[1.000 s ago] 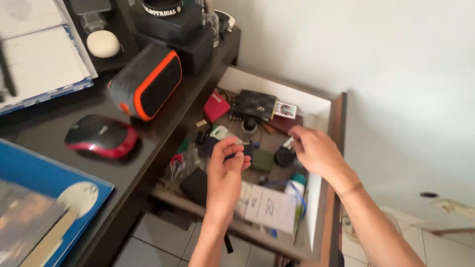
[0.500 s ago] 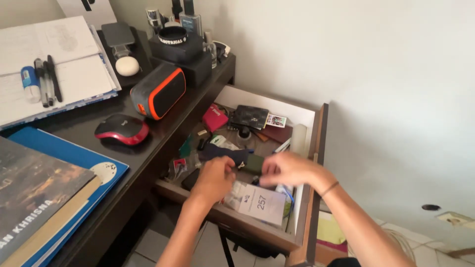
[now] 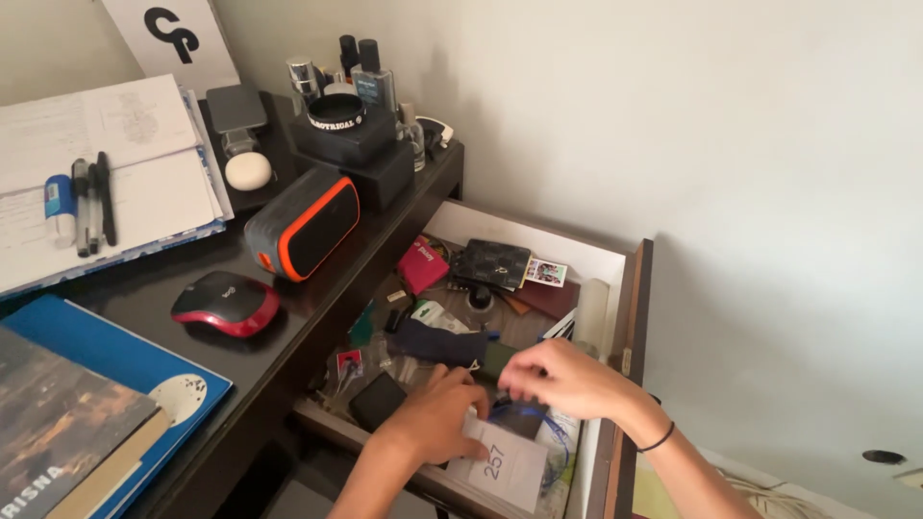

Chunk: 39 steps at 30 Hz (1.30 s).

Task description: Sort and organize various items in a computer desk drawer.

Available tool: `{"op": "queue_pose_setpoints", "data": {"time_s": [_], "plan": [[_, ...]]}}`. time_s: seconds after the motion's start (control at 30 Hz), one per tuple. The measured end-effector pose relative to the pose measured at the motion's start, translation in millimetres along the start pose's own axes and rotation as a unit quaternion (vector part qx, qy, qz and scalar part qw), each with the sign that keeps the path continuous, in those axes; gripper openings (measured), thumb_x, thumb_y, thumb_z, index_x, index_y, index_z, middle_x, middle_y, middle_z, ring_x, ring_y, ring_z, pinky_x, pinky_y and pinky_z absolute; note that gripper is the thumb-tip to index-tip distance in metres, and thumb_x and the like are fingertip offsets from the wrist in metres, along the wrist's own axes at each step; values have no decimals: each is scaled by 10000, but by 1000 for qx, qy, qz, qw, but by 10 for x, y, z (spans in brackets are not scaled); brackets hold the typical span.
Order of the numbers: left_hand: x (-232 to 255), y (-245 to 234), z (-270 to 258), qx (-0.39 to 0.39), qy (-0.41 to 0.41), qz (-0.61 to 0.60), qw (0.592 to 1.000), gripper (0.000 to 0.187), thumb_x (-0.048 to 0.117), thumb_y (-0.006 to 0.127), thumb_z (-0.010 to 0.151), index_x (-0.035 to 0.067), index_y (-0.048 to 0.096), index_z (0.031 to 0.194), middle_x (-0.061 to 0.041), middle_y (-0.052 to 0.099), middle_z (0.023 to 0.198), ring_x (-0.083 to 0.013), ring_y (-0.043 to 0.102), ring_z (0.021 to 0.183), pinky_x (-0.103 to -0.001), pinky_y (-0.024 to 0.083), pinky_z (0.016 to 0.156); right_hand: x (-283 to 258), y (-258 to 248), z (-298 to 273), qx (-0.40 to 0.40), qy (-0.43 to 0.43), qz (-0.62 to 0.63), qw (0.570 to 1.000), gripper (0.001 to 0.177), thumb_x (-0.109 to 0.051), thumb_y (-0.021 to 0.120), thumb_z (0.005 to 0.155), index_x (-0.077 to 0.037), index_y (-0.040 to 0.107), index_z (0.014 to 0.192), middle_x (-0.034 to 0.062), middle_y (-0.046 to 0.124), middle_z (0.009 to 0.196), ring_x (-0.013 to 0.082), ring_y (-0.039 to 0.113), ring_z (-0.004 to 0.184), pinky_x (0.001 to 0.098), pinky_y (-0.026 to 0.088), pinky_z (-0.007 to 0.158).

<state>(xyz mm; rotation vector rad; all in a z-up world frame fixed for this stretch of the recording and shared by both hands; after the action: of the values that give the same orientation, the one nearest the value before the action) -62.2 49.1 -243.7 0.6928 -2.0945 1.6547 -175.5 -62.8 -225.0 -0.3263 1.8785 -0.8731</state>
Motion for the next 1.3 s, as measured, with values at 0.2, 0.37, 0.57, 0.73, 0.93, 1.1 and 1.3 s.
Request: {"op": "queue_pose_setpoints", "data": {"time_s": [0.2, 0.37, 0.57, 0.73, 0.93, 1.1, 1.3], "plan": [[-311, -149, 130, 65, 10, -108, 992, 92, 156, 694, 913, 107, 672, 987, -126, 696, 935, -291, 656, 961, -408, 523, 854, 28, -47, -130, -48, 21, -173, 984, 284, -178, 713, 867, -140, 725, 1149, 17, 715, 1167, 182, 632, 1082, 374, 511, 956], [-408, -391, 63, 120, -26, -91, 988, 98, 122, 656, 928, 114, 708, 1011, -130, 715, 886, -317, 675, 891, -438, 529, 806, -330, 159, -329, -208, 76, -324, 920, 503, -172, 832, 778, -150, 654, 1248, 30, 617, 1294, 226, 491, 1291, 388, 426, 1097], [-426, -405, 48, 245, 52, 45, 967, 134, 52, 693, 815, 109, 778, 901, -75, 710, 935, -325, 602, 1001, -458, 488, 863, 135, 320, -164, -231, 90, -322, 914, 629, 69, 719, 698, -143, 570, 1271, 44, 618, 1263, 268, 546, 1227, 405, 479, 1027], [-75, -528, -73, 298, 170, -5, 939, 173, 11, 696, 776, 50, 740, 938, -85, 698, 962, -339, 619, 988, -453, 508, 827, 6, 160, -191, -237, 119, -257, 929, 749, 3, 763, 710, -171, 426, 1356, 73, 643, 1208, 283, 632, 1099, 441, 548, 903], [193, -149, 95, 97, 234, -190, 949, 202, 122, 754, 848, 34, 681, 1014, -114, 702, 923, -271, 701, 884, -397, 560, 798, -102, 44, -190, -182, 77, -111, 974, 842, -178, 884, 712, -183, 381, 1388, 45, 712, 1138, 246, 677, 1053, 406, 550, 918], [230, -20, 104, -7, 146, -206, 968, 598, 223, 843, 787, 91, 473, 1238, -183, 716, 956, -270, 686, 896, -401, 526, 807, -196, -121, -191, -25, 13, -12, 1000, 740, -193, 881, 677, -172, 482, 1299, 55, 762, 1043, 227, 714, 1044, 425, 565, 928], [-12, 8, 164, 61, 171, -205, 962, 453, 175, 824, 776, 103, 602, 1164, -209, 749, 987, -280, 743, 999, -395, 569, 827, -107, -369, -226, 185, -106, 38, 976, 411, -174, 769, 871, -160, 571, 1232, 43, 659, 1099, 180, 632, 1059, 396, 552, 889]]}}
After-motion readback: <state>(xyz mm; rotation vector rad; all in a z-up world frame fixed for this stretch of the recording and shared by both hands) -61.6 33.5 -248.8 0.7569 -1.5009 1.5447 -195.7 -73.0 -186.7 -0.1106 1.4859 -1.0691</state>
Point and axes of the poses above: each hand's wrist, its own z-axis towards the middle knuckle, its own y-axis out of the palm, x = y × z, the point moved 7 cm from there along z, towards the middle knuckle
